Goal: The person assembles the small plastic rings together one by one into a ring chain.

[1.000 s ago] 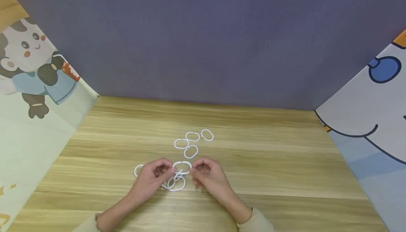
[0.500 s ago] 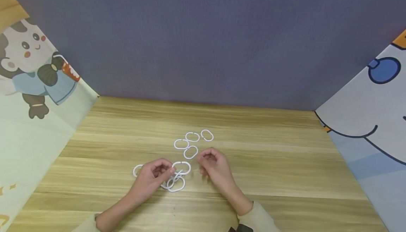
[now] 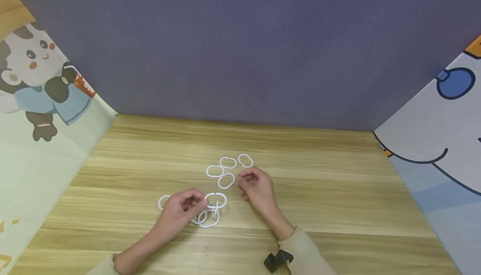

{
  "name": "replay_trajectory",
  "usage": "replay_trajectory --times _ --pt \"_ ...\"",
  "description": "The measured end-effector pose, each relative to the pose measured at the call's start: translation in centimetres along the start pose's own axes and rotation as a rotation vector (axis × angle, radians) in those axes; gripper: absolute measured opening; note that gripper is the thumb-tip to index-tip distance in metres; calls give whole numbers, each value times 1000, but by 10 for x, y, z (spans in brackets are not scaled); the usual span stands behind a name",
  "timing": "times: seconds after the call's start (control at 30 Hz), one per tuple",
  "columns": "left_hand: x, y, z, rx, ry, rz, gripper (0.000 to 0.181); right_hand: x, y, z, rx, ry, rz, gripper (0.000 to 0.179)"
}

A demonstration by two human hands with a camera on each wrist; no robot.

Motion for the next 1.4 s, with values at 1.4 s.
replay_trajectory --times 1.4 --pt "0 0 0 -1 -16 -17 11 -4 13 -33 4 -180 544 15"
Point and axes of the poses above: each hand's wrist, its own z-axis away from the middle knuckle, its own y-axis out of the palm, x = y × z, the point moved 2 cm from there along -z, towards the middle knuckle, and after that the axes turned 7 degrees about -z, right-handed, at the moved point
